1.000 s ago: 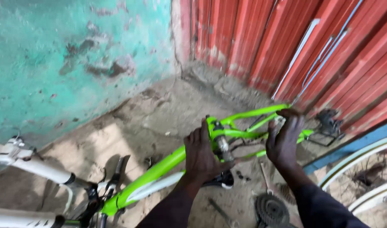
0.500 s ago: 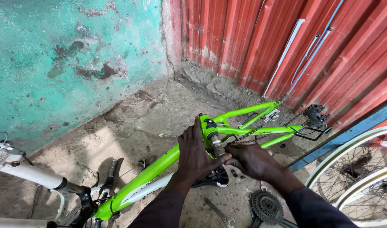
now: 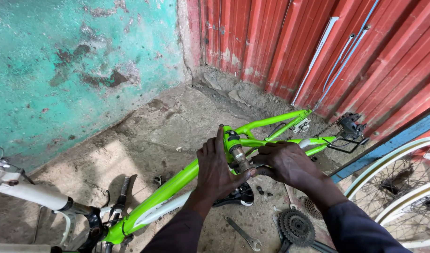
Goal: The person removes the crankset from a green bicycle frame, then uses a wrench to tighten the bottom bracket. They later use a hammer and a metal pipe to tap the bottom bracket into place.
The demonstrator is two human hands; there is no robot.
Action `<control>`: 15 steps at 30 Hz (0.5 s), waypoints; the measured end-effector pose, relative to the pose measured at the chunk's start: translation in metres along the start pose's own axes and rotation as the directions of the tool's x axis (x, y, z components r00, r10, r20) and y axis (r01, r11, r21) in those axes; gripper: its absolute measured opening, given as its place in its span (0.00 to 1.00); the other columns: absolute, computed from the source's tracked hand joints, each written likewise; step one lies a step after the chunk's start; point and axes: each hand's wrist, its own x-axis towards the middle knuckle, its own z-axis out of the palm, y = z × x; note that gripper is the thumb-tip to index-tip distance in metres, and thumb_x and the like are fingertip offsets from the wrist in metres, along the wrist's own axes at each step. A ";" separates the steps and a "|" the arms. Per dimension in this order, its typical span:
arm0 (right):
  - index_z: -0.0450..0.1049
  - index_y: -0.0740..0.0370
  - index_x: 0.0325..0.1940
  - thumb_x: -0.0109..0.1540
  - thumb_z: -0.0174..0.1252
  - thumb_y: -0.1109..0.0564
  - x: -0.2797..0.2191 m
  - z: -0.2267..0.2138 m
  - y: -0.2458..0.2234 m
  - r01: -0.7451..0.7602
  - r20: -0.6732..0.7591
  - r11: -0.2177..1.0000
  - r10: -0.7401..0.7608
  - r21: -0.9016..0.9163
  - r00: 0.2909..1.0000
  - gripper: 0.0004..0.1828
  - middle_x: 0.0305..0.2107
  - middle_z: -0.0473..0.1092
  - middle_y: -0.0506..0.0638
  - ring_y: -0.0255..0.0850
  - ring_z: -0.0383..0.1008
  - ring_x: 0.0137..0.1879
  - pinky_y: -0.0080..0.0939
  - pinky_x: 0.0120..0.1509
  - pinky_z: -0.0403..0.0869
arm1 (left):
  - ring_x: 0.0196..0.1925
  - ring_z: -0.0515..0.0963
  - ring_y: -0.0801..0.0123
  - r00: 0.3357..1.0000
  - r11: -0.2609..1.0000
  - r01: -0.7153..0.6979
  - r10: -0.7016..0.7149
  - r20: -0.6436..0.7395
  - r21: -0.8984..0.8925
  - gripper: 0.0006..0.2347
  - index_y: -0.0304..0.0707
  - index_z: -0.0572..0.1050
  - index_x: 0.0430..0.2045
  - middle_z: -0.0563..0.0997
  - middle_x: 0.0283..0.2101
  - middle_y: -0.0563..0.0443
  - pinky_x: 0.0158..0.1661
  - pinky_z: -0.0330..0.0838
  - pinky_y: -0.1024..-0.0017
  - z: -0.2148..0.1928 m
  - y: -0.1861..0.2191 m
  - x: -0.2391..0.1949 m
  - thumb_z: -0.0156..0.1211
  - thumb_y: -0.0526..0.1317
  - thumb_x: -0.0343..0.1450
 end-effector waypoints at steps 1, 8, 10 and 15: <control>0.74 0.51 0.32 0.65 0.50 0.33 -0.001 -0.002 -0.004 -0.001 0.006 1.000 0.001 0.003 1.000 0.23 0.26 0.70 0.49 0.53 0.75 0.38 0.54 0.40 0.74 | 0.53 0.73 0.41 1.000 1.000 0.005 -0.005 0.003 -0.004 0.60 0.28 0.50 0.72 0.70 0.50 0.34 0.54 0.62 0.47 0.000 -0.001 -0.001 0.68 0.72 0.51; 0.77 0.49 0.32 0.62 0.55 0.28 -0.016 0.009 -0.009 -0.079 -0.291 0.997 0.072 -0.012 0.954 0.25 0.21 0.67 0.47 0.48 0.74 0.33 0.48 0.39 0.73 | 0.43 0.79 0.41 0.996 0.988 -0.082 0.077 0.040 0.133 0.60 0.33 0.56 0.71 0.74 0.43 0.36 0.42 0.74 0.50 -0.004 -0.005 0.010 0.69 0.71 0.47; 0.77 0.50 0.31 0.60 0.59 0.28 -0.012 0.010 -0.003 -0.110 -0.339 0.994 0.101 -0.006 0.935 0.25 0.20 0.68 0.48 0.48 0.74 0.33 0.49 0.40 0.72 | 0.42 0.80 0.43 0.995 0.983 -0.102 0.100 0.020 0.153 0.59 0.35 0.57 0.71 0.74 0.42 0.38 0.40 0.76 0.51 -0.003 -0.009 0.016 0.69 0.71 0.46; 0.77 0.50 0.27 0.58 0.59 0.23 -0.017 -0.004 0.005 -0.147 -0.328 0.988 0.122 -0.054 0.937 0.29 0.19 0.70 0.48 0.48 0.75 0.33 0.50 0.43 0.69 | 0.43 0.78 0.44 0.991 0.994 -0.083 0.090 -0.094 0.075 0.56 0.39 0.58 0.71 0.73 0.42 0.38 0.42 0.74 0.52 0.006 -0.003 0.008 0.68 0.70 0.48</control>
